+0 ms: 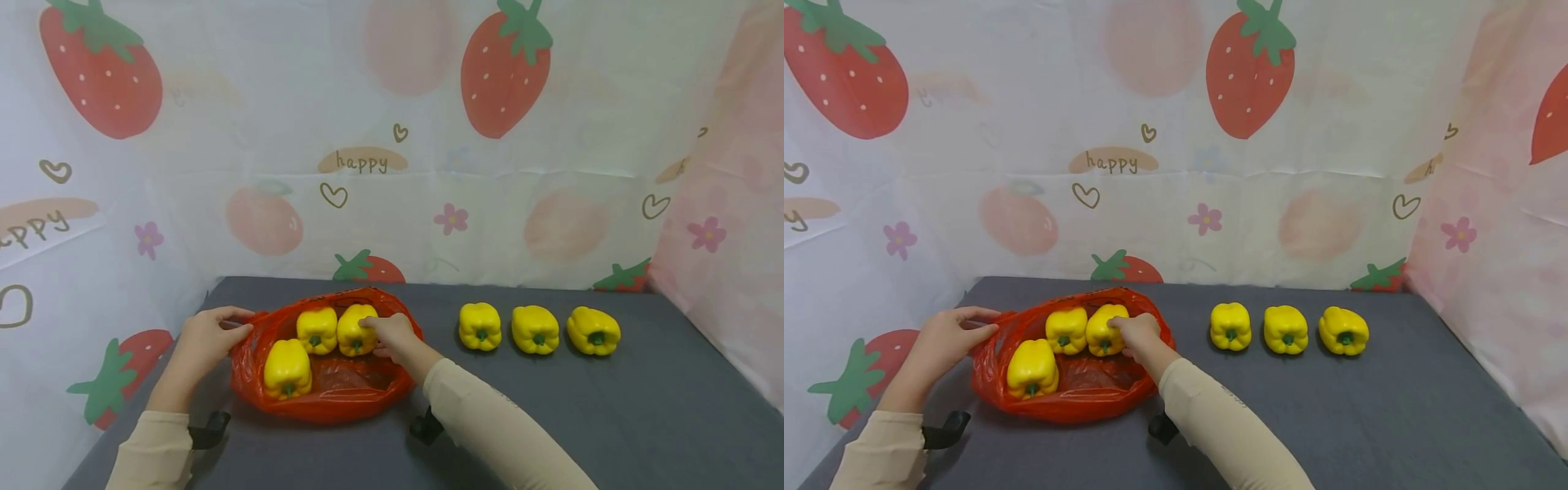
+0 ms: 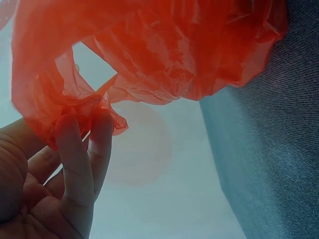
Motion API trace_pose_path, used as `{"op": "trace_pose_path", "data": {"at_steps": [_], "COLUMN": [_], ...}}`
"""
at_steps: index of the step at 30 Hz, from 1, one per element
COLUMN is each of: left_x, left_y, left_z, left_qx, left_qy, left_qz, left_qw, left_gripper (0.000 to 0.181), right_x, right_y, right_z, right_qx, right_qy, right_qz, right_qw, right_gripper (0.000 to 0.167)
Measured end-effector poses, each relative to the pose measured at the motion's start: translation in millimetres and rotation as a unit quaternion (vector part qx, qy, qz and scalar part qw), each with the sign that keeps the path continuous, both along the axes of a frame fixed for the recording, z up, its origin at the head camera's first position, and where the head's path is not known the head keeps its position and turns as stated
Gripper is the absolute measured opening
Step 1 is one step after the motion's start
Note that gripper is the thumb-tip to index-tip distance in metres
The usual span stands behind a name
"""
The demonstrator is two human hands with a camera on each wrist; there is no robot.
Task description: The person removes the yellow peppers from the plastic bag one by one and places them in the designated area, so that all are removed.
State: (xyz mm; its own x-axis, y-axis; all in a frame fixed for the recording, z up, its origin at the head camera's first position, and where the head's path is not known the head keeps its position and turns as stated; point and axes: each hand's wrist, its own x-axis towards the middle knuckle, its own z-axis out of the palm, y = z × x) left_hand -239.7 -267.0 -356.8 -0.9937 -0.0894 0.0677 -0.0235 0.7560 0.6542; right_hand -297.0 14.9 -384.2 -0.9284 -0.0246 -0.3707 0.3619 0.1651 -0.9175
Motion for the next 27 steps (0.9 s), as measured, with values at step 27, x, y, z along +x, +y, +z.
{"op": "trace_pose_path", "data": {"at_steps": [27], "left_x": [-0.1], "left_y": [-0.4], "left_z": [0.0], "left_qx": [0.014], "left_qy": [-0.005], "left_qz": [-0.003], "left_qw": [0.9999], "left_gripper": [0.039], "right_x": [19.8], "right_y": [18.8], "right_z": [17.8], "right_qx": [-0.035], "right_qy": [-0.007], "right_qz": [0.043], "right_qw": [0.9984], "right_gripper": [0.071]}}
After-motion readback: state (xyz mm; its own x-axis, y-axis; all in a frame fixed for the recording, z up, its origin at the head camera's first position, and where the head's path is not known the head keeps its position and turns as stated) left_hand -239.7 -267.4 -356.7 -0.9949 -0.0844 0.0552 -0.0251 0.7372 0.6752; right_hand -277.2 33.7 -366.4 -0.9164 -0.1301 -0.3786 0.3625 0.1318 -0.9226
